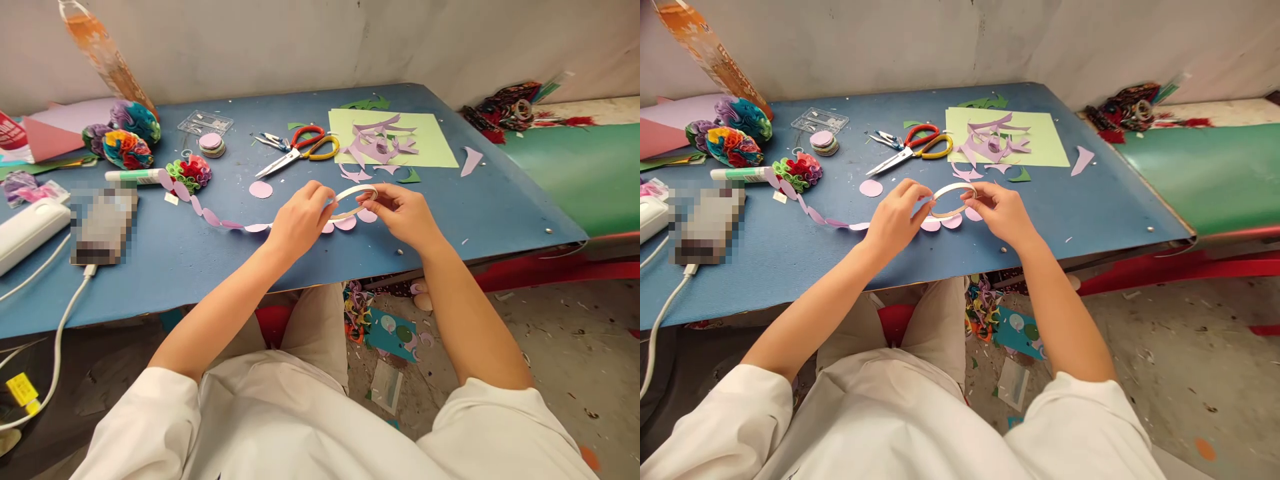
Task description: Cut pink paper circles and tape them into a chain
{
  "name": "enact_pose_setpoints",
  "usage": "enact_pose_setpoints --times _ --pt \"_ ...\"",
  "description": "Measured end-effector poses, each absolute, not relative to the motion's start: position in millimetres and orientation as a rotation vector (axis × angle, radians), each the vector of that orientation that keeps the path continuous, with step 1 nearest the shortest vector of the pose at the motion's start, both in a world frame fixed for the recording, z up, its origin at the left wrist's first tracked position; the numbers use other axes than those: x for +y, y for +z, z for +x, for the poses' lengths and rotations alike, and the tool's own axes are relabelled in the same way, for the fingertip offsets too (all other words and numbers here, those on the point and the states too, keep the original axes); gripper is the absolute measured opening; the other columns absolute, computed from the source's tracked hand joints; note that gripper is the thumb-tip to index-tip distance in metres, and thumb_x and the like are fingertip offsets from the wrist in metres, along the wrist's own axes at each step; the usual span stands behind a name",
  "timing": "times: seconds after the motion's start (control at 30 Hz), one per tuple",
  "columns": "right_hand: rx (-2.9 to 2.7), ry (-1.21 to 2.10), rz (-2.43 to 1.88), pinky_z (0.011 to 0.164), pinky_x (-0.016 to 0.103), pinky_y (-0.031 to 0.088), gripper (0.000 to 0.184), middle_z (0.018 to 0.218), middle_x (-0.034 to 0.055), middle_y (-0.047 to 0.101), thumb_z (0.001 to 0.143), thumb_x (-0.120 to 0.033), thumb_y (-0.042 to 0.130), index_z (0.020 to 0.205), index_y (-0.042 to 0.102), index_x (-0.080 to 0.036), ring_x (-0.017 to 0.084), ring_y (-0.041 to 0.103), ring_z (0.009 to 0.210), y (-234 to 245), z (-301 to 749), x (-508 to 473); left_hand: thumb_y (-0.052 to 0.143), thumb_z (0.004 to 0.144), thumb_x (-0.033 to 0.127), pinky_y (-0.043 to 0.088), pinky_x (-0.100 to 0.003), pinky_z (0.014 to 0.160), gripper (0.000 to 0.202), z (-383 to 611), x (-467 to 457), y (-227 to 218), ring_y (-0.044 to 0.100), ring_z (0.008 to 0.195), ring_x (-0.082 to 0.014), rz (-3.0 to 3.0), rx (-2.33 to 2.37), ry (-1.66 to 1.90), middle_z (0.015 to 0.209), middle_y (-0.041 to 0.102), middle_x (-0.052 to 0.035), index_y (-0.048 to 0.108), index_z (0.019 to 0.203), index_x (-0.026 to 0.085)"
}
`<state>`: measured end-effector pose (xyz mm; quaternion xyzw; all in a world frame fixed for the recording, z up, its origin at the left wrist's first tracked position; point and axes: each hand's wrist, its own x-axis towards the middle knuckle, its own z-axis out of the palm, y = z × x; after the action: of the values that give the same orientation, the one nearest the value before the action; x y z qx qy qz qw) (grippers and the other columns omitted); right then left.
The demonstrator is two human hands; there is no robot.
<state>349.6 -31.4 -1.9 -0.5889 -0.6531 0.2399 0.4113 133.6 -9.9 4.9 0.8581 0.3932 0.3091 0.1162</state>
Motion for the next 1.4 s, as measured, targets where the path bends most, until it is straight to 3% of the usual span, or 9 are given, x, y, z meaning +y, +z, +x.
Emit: enact_pose_setpoints --times 0.13,0.3,0.47,0.73,0.97,1.27,1.4 --pt "-1.611 0.677 -1.442 0.088 0.044 0.055 0.027 0.095 0.0045 0.074 0.074 -0.038 0.069 0.095 0.072 -0.022 0.025 0.069 0.091 -4.0 358.1 -19.6 0.038 0.099 0.031 0.049 -0.033 0.082 0.032 155.1 -36.3 1.3 0.065 0.092 -0.0226 2.848 0.922 0.59 0.097 0.069 -0.0129 0.064 0.092 0.014" --pt "-1.562 0.744 -1.427 0.083 0.044 0.056 0.029 0.089 0.0049 0.074 0.069 -0.038 0.074 0.092 0.07 -0.021 0.025 0.07 0.086 -7.5 369.2 -13.1 0.046 0.096 0.042 0.048 -0.035 0.085 0.044 186.8 -61.5 -15.9 0.06 0.112 -0.029 2.874 1.027 0.487 0.123 0.061 -0.0249 0.059 0.112 0.004" --pt "-1.531 0.783 -1.388 0.081 0.043 0.057 0.026 0.087 0.0045 0.074 0.067 -0.037 0.074 0.087 0.069 -0.021 0.025 0.07 0.085 -13.9 376.1 -14.8 0.039 0.098 0.041 0.047 -0.035 0.082 0.04 193.8 -65.9 -19.5 0.061 0.104 -0.0283 2.831 1.089 0.535 0.112 0.065 -0.0207 0.062 0.103 0.008" --pt "-1.519 0.768 -1.397 0.084 0.042 0.056 0.024 0.088 0.0045 0.073 0.069 -0.035 0.073 0.087 0.068 -0.02 0.025 0.07 0.089 -19.2 378.6 -18.3 0.041 0.097 0.048 0.046 -0.036 0.092 0.058 196.0 -67.2 -15.0 0.056 0.116 -0.0282 2.706 1.248 0.344 0.125 0.061 -0.0186 0.05 0.129 0.0" --pt "-1.582 0.68 -1.422 0.09 0.045 0.055 0.021 0.092 0.0028 0.074 0.075 -0.032 0.068 0.093 0.07 -0.022 0.026 0.07 0.093 -21.4 383.8 -20.2 0.037 0.098 0.049 0.045 -0.036 0.098 0.064 196.7 -69.3 -12.9 0.05 0.127 -0.0288 2.716 1.266 0.258 0.138 0.054 -0.0208 0.047 0.134 -0.003" --pt "-1.914 0.313 -1.638 0.088 0.035 0.053 0.027 0.106 0.0086 0.074 0.089 -0.032 0.052 0.105 0.068 -0.017 0.022 0.068 0.093 -4.3 392.9 -25.4 0.037 0.098 0.05 0.044 -0.037 0.1 0.065 195.2 -69.1 -14.9 0.05 0.128 -0.0297 2.731 1.253 0.273 0.138 0.054 -0.0214 0.049 0.133 -0.003" --pt "-2.062 0.215 -1.685 0.088 0.035 0.051 0.028 0.101 0.0107 0.075 0.091 -0.025 0.046 0.103 0.068 -0.015 0.023 0.068 0.093 10.0 397.6 -26.2 0.036 0.098 0.05 0.045 -0.036 0.099 0.065 195.2 -69.4 -17.1 0.05 0.127 -0.0293 2.737 1.258 0.281 0.139 0.054 -0.0212 0.049 0.133 -0.003"
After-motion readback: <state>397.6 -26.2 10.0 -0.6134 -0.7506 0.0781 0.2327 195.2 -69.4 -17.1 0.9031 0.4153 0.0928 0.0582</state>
